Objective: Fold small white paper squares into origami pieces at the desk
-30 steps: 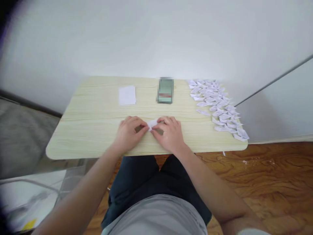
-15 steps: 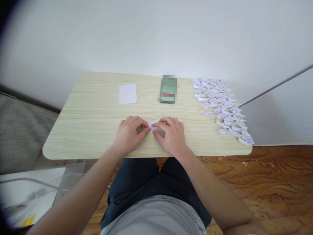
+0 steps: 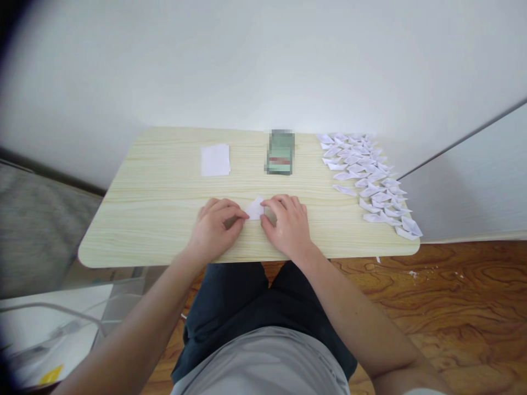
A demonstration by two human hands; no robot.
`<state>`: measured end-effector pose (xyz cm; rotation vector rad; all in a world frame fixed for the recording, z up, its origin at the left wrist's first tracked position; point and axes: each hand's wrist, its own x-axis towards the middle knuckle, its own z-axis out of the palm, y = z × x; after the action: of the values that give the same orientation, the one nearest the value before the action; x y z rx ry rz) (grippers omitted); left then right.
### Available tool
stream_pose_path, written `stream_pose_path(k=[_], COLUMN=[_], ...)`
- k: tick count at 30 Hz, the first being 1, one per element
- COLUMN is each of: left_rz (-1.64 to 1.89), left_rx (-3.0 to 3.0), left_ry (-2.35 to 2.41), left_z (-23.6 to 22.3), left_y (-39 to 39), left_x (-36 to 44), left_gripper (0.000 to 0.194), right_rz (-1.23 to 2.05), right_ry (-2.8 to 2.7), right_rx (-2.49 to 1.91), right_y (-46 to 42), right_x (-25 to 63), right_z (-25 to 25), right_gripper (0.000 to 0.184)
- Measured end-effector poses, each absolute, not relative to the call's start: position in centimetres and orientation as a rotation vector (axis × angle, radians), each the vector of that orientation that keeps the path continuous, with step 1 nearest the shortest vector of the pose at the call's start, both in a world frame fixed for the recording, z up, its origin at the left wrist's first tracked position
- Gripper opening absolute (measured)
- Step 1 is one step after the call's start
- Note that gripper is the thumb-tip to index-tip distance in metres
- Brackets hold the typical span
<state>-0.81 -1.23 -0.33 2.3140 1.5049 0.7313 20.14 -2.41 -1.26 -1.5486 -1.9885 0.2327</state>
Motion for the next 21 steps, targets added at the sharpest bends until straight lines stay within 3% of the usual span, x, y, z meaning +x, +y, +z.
stream_pose_path(k=[3, 14, 21], left_rz=[0.7, 0.672, 0.601], left_rx=[2.374, 2.399, 2.445], left_ry=[1.529, 1.419, 1.357], left_z=[-0.2, 0.7, 0.3], left_y=[-3.4, -5.9, -5.7], left_x=[-0.3, -0.5, -1.1], left_gripper=[0.02, 0.038, 0.028], right_rz=[0.21, 0.201, 0.219], right_ry=[-1.985, -2.073, -2.012], right_rx=[-1.538, -1.478, -1.441], right_y=[-2.4, -2.9, -3.2], right_x=[20.3, 20.6, 20.7], right_z=[-1.4, -1.5, -1.4], right_gripper=[0.009, 0.013, 0.008])
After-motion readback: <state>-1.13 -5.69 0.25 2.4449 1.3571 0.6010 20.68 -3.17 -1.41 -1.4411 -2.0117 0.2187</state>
